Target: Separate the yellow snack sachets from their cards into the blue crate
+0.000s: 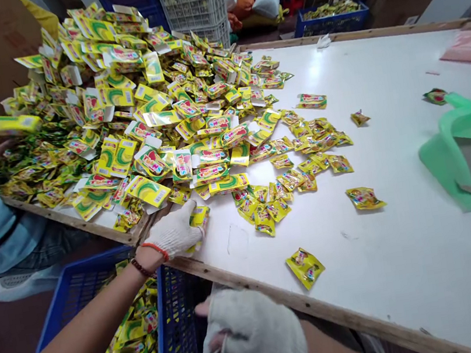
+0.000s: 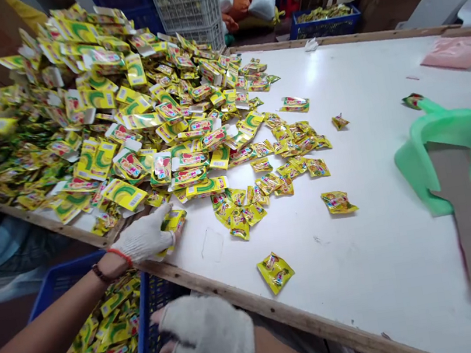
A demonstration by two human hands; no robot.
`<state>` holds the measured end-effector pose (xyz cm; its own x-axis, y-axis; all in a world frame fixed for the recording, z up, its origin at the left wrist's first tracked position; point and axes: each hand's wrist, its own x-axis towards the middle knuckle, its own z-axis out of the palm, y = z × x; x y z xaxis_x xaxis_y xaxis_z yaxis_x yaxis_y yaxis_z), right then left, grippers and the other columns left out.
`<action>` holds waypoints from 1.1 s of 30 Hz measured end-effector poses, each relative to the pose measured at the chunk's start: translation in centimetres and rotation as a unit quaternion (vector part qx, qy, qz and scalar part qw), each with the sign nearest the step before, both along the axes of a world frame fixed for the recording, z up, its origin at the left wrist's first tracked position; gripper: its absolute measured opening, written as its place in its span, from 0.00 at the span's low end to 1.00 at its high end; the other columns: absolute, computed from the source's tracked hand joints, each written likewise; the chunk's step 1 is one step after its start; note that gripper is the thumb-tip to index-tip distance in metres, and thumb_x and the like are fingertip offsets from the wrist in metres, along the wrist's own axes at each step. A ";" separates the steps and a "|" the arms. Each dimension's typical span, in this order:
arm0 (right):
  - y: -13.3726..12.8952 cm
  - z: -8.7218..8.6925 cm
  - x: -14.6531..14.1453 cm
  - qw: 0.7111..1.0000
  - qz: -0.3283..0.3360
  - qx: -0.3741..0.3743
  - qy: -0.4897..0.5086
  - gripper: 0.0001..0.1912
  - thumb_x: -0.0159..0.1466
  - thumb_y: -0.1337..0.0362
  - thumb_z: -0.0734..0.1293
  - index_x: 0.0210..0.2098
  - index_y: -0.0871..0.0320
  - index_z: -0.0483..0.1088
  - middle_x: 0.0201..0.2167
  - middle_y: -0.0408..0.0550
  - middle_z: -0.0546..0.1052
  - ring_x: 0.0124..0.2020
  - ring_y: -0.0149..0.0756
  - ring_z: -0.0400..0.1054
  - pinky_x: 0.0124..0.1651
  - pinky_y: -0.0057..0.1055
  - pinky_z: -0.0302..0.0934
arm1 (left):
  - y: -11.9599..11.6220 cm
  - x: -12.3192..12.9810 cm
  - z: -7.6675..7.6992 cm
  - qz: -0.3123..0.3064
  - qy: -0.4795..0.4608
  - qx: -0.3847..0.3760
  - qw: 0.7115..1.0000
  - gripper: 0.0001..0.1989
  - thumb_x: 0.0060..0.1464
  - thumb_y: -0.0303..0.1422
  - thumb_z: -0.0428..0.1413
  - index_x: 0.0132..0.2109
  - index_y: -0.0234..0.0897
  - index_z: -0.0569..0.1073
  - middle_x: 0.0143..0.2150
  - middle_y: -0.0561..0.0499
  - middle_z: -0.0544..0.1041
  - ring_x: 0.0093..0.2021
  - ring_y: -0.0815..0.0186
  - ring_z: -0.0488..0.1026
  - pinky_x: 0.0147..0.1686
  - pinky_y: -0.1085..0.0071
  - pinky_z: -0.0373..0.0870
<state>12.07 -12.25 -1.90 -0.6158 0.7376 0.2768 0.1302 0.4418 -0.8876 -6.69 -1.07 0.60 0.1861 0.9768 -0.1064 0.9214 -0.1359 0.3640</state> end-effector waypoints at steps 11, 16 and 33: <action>2.6 -2.0 7.9 0.949 -0.275 -0.095 -0.121 0.20 0.58 0.71 0.61 0.50 0.57 0.65 0.43 0.50 0.76 0.42 0.40 0.71 0.45 0.37 0.67 | -3.4 8.9 -1.0 0.035 -0.434 -0.221 0.873 0.16 0.55 0.42 0.47 0.39 0.33 0.70 0.28 0.53 0.71 0.25 0.71 0.68 0.25 0.77 0.65; 1.3 -2.7 8.4 0.916 -0.318 -0.243 0.001 0.20 0.58 0.69 0.63 0.50 0.55 0.63 0.44 0.48 0.75 0.43 0.38 0.71 0.45 0.35 0.67 | -6.0 11.9 -4.8 0.068 -0.560 -0.142 0.813 0.15 0.48 0.32 0.59 0.39 0.38 0.60 0.37 0.53 0.69 0.35 0.70 0.71 0.37 0.71 0.70; 2.8 -1.9 10.2 0.909 -0.372 -0.189 0.003 0.14 0.59 0.63 0.63 0.45 0.59 0.69 0.34 0.48 0.78 0.33 0.35 0.72 0.35 0.29 0.69 | -3.2 11.4 -3.6 -0.055 -0.472 -0.177 0.862 0.14 0.50 0.32 0.56 0.45 0.34 0.68 0.34 0.51 0.72 0.34 0.68 0.68 0.34 0.73 0.66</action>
